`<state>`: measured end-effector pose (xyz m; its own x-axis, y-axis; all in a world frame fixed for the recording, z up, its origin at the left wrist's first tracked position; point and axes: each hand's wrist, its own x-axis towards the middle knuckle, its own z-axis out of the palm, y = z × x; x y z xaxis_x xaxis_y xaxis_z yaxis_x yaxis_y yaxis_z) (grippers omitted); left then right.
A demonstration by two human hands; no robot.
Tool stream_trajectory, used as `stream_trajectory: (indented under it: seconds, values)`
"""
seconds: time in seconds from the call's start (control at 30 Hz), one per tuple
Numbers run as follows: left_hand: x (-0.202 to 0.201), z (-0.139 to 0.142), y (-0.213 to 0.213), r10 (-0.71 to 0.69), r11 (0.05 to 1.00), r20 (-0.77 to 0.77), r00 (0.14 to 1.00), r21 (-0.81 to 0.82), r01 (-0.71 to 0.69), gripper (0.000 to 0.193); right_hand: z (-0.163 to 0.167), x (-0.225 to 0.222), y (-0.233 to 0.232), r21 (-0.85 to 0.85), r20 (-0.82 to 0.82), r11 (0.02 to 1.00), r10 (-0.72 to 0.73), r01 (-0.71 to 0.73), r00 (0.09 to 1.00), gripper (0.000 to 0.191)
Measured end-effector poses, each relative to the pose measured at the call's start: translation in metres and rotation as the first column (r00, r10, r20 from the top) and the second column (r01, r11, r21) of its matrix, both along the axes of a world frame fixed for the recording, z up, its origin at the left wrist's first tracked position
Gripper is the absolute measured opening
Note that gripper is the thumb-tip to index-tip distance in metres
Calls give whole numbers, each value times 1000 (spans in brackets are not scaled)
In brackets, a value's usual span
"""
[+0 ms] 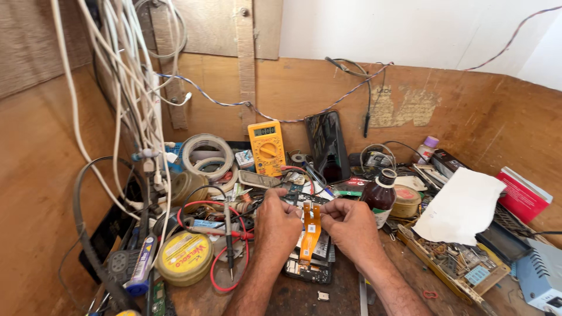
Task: The person works at a cluttered repair bench on a disassembled smartphone, prying at its internals and removing the orange mid-frame assembly. They then peel the protective wrapping off a replacement battery, position it in the phone body, and set the phone aside on the bench.
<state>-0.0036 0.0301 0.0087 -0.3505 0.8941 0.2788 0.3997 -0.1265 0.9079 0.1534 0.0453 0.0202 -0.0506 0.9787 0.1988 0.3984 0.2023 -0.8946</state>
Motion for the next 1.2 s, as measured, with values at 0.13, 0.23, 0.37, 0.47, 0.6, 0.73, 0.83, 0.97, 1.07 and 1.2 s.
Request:
stream_trajectory:
  seconds: [0.13,0.23,0.37,0.47,0.6,0.73,0.83,0.97,1.07,1.2]
  values:
    - [-2,-4,2,2,1000,-1,1000,9,-2,50,-2,0,1,-4,-4,1000,10,-10,1000,15]
    - [-3,-6,2,-3,999,-6,1000,40,3,49,0,0,0,-37,-42,999,23,-24,999,15]
    - [-4,-7,3,-12,999,-7,1000,39,12,49,4,1,-4,-106,-83,994,28,-37,996,17]
    - [-4,-7,3,-16,999,3,1000,33,16,50,6,1,-6,-145,-77,989,18,-29,997,17]
    - [-4,-5,2,-18,1000,13,1000,14,18,50,7,2,-6,-169,-118,985,28,-48,993,16]
    - [-4,-3,3,0,1000,8,1000,-30,0,50,7,3,-2,-207,-176,975,40,-76,984,15]
    - [-5,-5,4,4,999,14,1000,-45,-3,51,7,4,1,-239,-186,968,28,-73,982,15]
    - [-5,-7,8,1,1000,-4,1000,-16,-1,50,6,6,5,-255,-205,965,15,-68,979,13]
    - [-6,-8,10,0,1000,2,1000,-22,0,49,4,6,7,-243,-228,968,9,-66,974,13]
    - [-5,-9,11,-6,999,9,1000,-38,6,49,1,5,7,-230,-216,972,-5,-46,976,11]
